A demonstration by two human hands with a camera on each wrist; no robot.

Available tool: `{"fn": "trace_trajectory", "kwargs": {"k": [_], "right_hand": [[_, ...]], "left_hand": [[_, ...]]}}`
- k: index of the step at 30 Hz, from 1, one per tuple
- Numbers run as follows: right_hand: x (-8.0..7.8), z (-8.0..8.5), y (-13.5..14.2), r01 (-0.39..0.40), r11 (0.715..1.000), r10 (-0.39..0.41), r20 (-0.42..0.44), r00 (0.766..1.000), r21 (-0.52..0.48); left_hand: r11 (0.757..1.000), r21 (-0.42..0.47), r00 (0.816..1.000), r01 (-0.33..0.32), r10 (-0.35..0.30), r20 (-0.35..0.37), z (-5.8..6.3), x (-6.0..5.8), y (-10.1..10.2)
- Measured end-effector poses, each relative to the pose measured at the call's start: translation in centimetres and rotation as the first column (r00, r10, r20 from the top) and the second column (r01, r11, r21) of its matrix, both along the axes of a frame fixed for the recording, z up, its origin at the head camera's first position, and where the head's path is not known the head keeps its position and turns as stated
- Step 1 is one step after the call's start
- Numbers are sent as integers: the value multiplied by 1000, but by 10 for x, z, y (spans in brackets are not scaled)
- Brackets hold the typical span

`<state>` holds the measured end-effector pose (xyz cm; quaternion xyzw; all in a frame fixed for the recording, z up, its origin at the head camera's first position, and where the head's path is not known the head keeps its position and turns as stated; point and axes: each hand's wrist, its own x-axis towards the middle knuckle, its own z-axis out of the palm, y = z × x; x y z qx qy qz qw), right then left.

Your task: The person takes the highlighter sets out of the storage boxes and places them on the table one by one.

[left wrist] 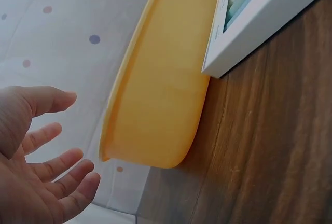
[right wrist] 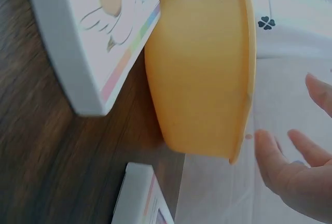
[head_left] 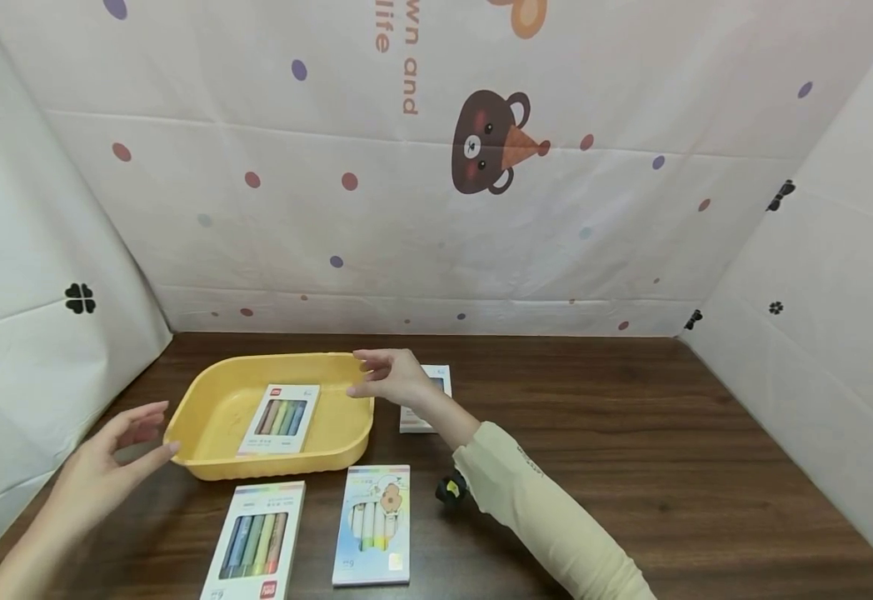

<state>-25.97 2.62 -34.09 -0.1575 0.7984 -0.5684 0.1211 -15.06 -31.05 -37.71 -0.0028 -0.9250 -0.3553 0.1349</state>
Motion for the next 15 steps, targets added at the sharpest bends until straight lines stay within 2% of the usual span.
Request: {"fn": "trace_trajectory", "kwargs": {"k": [8, 15], "right_hand": [[6, 5, -16, -61, 996, 58, 49, 997, 69], [7, 5, -32, -80, 986, 71, 64, 995, 144]], "left_hand": [[997, 41, 998, 65, -64, -10, 5, -9, 1], [993, 84, 995, 78, -82, 54, 4, -19, -1]]}}
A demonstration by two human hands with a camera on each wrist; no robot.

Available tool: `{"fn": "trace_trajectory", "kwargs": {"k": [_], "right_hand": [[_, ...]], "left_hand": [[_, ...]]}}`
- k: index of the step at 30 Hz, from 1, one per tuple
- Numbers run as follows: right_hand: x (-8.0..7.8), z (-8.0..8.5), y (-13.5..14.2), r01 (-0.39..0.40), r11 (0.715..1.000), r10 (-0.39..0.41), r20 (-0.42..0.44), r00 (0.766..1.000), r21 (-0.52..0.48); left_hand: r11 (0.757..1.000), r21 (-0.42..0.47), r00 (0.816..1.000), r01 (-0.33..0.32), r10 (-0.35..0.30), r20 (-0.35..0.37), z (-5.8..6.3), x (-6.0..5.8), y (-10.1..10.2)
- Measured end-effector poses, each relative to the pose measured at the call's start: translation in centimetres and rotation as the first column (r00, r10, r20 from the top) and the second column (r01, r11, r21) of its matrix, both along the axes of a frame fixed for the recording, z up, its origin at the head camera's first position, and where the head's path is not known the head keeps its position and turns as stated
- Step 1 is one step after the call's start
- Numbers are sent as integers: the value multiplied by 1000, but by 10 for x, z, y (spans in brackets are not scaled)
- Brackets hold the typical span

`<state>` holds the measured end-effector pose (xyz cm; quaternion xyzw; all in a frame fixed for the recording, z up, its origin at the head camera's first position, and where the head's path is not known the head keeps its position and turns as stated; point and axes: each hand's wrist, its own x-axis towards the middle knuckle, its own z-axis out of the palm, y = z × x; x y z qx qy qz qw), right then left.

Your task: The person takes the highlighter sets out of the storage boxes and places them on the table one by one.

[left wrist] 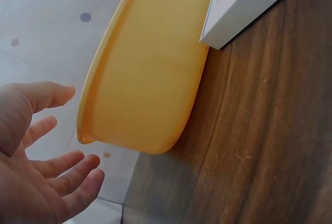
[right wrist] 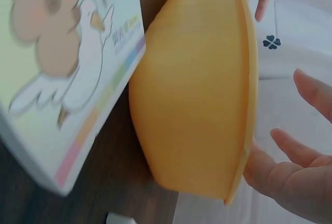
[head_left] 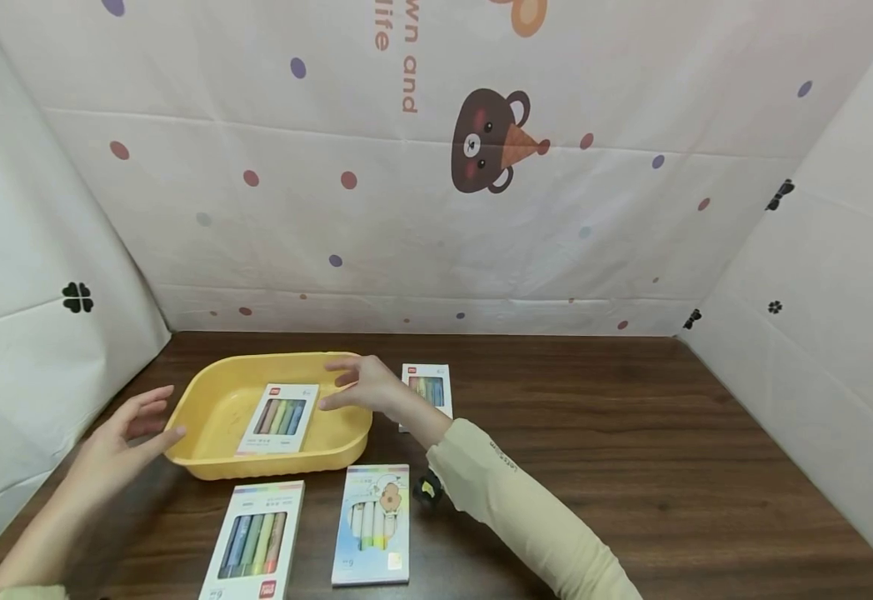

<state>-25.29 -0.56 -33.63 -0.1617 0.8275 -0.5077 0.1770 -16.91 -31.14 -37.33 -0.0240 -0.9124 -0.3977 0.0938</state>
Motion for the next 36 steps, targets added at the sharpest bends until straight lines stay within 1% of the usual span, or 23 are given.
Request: {"fn": "trace_trajectory", "kwargs": {"k": [3, 9, 13, 16, 20, 25, 30, 36], "right_hand": [[1, -2, -7, -10, 1000, 10, 8, 1000, 8], [1, -8, -19, -15, 1000, 16, 48, 999, -13], [0, -10, -24, -31, 999, 33, 92, 995, -22], [-1, -11, -28, -38, 999, 42, 124, 991, -32], [-1, -13, -32, -34, 999, 37, 151, 988, -25], [-1, -14, -37, -22, 1000, 21, 160, 987, 7], [-2, -16, -43, -14, 999, 7, 168, 986, 38], [-3, -18, -46, -20, 998, 8, 188, 982, 63]], "left_hand": [[1000, 10, 1000, 10, -11, 18, -2, -5, -2], [999, 12, 998, 36, -37, 50, -3, -11, 0], [999, 36, 994, 36, -39, 102, -4, -15, 1], [997, 60, 987, 39, -48, 156, -4, -17, 2], [997, 59, 978, 41, -52, 201, -4, -18, 3], [999, 18, 974, 38, -41, 221, -5, -21, 3], [999, 2, 969, 49, -48, 244, -7, -23, 1], [996, 50, 965, 71, -82, 249, -10, -25, 0]]}}
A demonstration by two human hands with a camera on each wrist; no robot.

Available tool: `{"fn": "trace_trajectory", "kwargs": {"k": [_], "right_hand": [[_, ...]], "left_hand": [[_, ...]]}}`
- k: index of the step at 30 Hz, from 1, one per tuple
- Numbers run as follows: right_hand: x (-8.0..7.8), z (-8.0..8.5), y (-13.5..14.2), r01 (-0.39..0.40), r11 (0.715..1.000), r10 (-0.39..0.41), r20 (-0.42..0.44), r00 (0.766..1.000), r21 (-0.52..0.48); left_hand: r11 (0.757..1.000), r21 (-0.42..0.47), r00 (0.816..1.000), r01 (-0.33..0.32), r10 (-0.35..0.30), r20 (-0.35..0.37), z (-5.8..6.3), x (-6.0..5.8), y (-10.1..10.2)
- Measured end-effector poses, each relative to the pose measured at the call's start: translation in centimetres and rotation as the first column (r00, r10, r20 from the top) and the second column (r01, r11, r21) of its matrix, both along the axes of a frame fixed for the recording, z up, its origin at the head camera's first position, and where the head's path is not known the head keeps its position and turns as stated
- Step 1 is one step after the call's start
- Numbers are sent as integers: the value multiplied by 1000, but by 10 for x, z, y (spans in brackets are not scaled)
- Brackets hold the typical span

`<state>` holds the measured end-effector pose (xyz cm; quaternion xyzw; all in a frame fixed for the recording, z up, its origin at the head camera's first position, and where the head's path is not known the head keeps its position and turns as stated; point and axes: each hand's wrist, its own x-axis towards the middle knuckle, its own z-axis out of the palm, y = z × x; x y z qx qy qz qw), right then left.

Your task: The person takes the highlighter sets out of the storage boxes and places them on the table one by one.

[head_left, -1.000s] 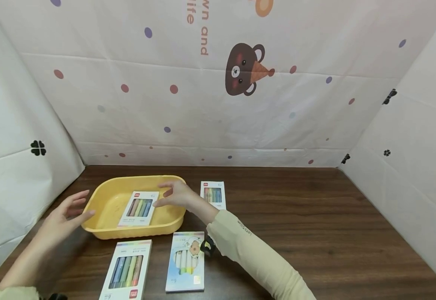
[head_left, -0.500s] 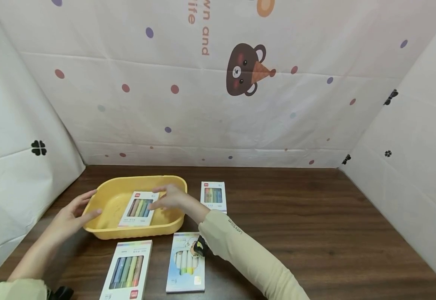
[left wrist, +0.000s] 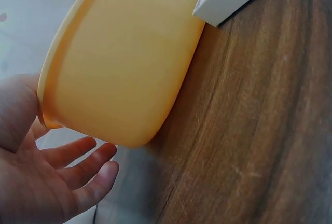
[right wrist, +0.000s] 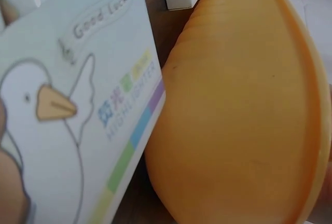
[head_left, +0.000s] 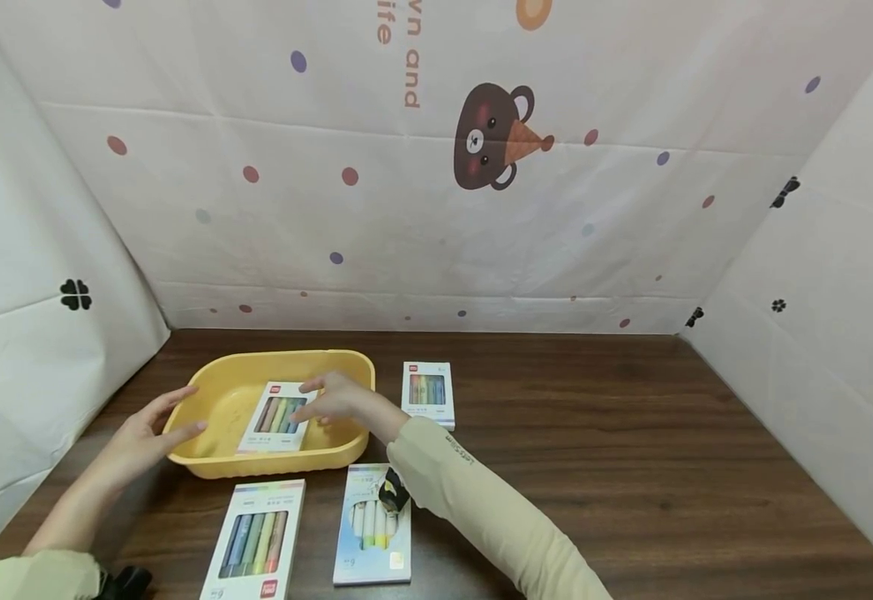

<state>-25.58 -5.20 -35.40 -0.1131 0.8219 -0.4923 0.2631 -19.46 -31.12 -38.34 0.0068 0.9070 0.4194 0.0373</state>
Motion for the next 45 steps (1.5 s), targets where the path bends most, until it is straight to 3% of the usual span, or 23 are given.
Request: {"fn": "trace_trajectory", "kwargs": {"k": [13, 29, 36, 45], "right_hand": [[-3, -3, -4, -37, 997, 34, 37, 999, 64], [-1, -7, -17, -74, 990, 78, -27, 997, 121], [5, -7, -21, -115, 990, 115, 7, 993, 81], [11, -10, -33, -133, 986, 134, -5, 991, 99]], "left_hand": [[1000, -25, 999, -7, 9, 49, 2, -5, 4], [998, -34, 993, -44, 48, 104, 2, -4, 1], [998, -34, 993, -49, 52, 105, 1, -4, 1], [998, -38, 993, -57, 61, 104, 1, -4, 2]]}}
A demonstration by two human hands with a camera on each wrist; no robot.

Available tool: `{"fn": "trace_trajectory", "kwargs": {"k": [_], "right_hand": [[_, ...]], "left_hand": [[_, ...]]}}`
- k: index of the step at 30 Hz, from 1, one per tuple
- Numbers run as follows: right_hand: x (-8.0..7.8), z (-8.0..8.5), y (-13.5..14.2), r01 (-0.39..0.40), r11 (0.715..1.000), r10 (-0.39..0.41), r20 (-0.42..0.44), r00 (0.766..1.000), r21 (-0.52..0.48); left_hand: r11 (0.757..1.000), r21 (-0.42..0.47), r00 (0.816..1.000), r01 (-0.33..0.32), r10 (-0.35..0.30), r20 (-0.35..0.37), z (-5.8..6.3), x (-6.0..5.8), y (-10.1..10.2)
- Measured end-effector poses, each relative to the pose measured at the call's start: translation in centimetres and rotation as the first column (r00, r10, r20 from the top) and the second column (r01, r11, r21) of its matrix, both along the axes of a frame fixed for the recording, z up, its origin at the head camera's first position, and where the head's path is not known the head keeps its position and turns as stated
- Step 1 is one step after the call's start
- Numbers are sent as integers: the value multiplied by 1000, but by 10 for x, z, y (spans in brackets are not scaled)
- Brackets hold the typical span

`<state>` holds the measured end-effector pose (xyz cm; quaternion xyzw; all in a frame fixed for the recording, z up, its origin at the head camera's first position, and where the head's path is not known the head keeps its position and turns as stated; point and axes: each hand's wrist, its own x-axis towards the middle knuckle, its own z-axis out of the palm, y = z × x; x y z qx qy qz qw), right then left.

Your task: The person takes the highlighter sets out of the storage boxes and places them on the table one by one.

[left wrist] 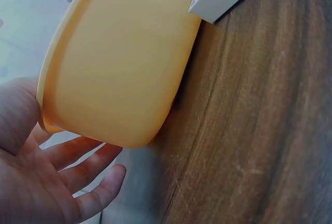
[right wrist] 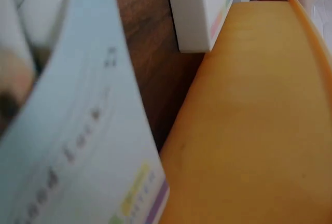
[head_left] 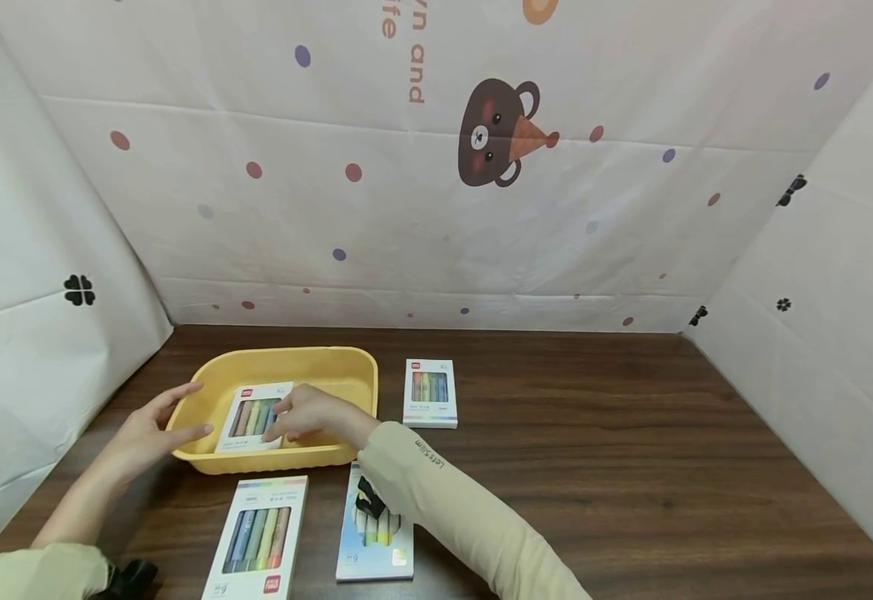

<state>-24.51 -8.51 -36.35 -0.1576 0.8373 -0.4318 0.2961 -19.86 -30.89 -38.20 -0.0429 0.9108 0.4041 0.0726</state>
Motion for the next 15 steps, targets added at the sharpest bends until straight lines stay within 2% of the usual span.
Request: {"fn": "trace_trajectory", "kwargs": {"k": [8, 15], "right_hand": [[3, -1, -11, -10, 1000, 10, -14, 1000, 9], [4, -2, -17, 39, 999, -39, 7, 999, -3]], "left_hand": [[1000, 6, 1000, 10, -10, 0, 1, 0, -1], [1000, 1, 1000, 20, -20, -5, 2, 1, -1]]}}
